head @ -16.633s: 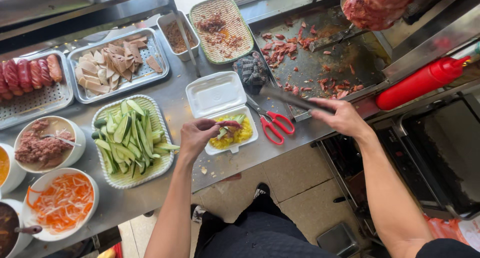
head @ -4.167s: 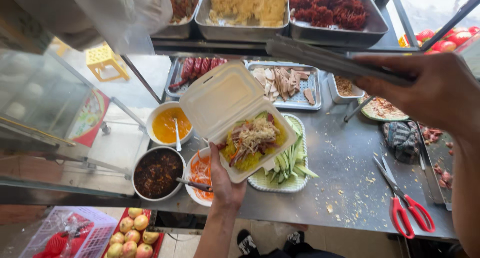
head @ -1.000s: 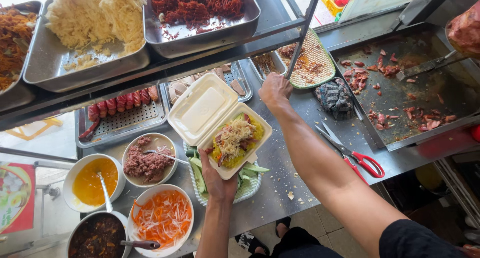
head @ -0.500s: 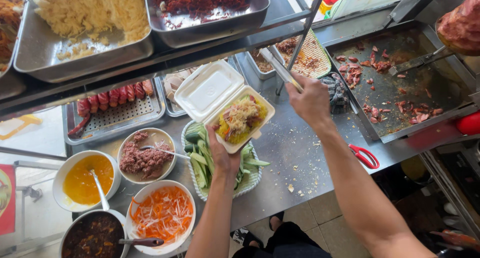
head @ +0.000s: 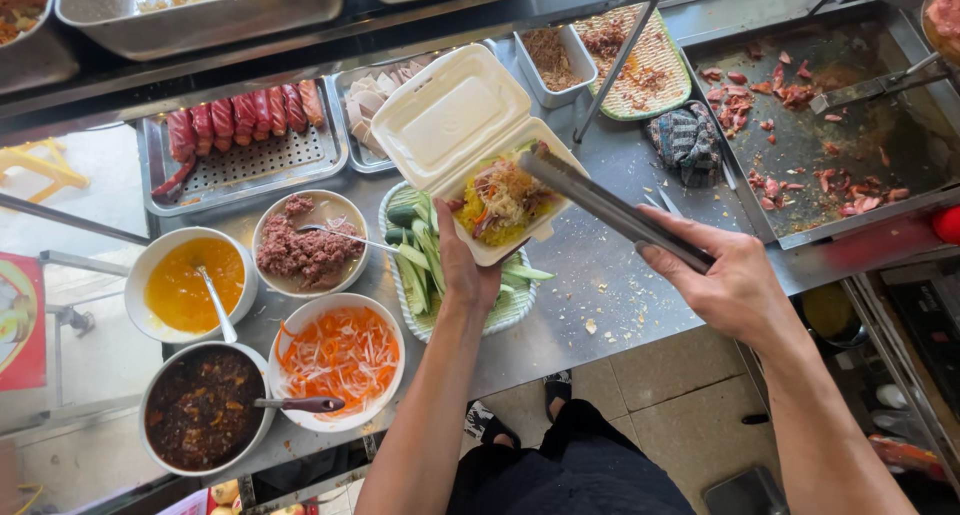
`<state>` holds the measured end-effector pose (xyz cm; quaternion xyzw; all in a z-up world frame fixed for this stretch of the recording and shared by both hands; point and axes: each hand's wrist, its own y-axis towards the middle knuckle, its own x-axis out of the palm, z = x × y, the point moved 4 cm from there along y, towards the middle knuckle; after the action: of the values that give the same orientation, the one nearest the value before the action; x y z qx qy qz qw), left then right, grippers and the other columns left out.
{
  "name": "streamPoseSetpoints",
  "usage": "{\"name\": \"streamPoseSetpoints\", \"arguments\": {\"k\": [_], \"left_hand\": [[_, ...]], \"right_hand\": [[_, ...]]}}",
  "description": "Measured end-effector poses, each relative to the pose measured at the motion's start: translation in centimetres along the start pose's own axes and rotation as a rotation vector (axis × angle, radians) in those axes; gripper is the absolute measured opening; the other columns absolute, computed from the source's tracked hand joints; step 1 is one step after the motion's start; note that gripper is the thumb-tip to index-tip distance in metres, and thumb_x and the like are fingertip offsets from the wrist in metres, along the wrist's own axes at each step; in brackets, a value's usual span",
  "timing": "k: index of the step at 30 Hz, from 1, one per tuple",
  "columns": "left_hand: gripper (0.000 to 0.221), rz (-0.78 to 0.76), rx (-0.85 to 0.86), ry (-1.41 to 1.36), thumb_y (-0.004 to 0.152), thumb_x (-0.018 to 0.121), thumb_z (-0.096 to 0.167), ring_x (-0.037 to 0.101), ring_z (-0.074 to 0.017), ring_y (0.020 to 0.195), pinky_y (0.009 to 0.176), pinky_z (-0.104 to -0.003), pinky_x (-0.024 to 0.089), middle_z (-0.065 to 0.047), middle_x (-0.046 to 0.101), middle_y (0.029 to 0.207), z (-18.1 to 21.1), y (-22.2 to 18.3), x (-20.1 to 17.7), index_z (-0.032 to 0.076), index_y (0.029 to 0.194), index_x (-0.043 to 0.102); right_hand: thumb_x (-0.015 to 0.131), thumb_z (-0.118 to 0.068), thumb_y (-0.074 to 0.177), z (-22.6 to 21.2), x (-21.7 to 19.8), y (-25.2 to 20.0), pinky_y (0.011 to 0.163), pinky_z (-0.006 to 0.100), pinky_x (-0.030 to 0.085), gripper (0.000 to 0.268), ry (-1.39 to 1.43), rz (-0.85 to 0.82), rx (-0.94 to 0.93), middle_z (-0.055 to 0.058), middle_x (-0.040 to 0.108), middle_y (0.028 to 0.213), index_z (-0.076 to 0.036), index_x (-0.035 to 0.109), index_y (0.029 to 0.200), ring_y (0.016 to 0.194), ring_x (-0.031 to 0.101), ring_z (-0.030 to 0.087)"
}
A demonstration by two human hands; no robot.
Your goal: The person prepares a meal by scooping yellow rice into a container and topping it with sliced meat, cucumbers, pickled vegetables, and sauce using a spoon, tongs, and scissors.
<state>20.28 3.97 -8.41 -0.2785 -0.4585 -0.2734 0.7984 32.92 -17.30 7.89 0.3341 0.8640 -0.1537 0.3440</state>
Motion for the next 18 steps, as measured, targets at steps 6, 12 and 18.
{"name": "streamPoseSetpoints", "arguments": {"k": [6,12,18], "left_hand": [[0.06,0.055,0.061,-0.039,0.104,0.033,0.06,0.056,-0.0311,0.133,0.101,-0.058,0.054,-0.009,0.053,0.147,0.4,-3.0,0.4,0.018,0.145,0.043],[0.052,0.158,0.218,-0.098,0.104,0.039,0.057,0.056,-0.0315,0.133,0.102,-0.061,0.053,-0.009,0.054,0.145,-0.3,-5.9,-0.4,0.017,0.136,0.044],[0.064,0.252,0.427,-0.083,0.101,0.04,0.061,0.056,-0.0288,0.135,0.108,-0.056,0.052,-0.007,0.055,0.148,0.7,-12.2,-0.6,0.019,0.149,0.045]], "right_hand": [[0.078,-0.021,0.086,1.4,-0.5,0.8,0.078,0.023,0.052,0.053,0.114,-0.155,-0.091,0.003,0.079,0.101,-0.016,0.068,0.138,0.088,0.064,0.006],[0.079,-0.019,0.085,4.1,-1.8,3.3,0.07,0.024,0.052,0.059,0.169,-0.342,-0.242,0.005,0.076,0.101,-0.009,0.066,0.141,0.082,0.063,0.007],[0.074,-0.022,0.097,14.1,1.7,7.6,0.056,0.03,0.043,0.045,0.259,-0.174,-0.093,0.007,0.069,0.088,-0.005,0.068,0.139,0.067,0.057,0.013]]}}
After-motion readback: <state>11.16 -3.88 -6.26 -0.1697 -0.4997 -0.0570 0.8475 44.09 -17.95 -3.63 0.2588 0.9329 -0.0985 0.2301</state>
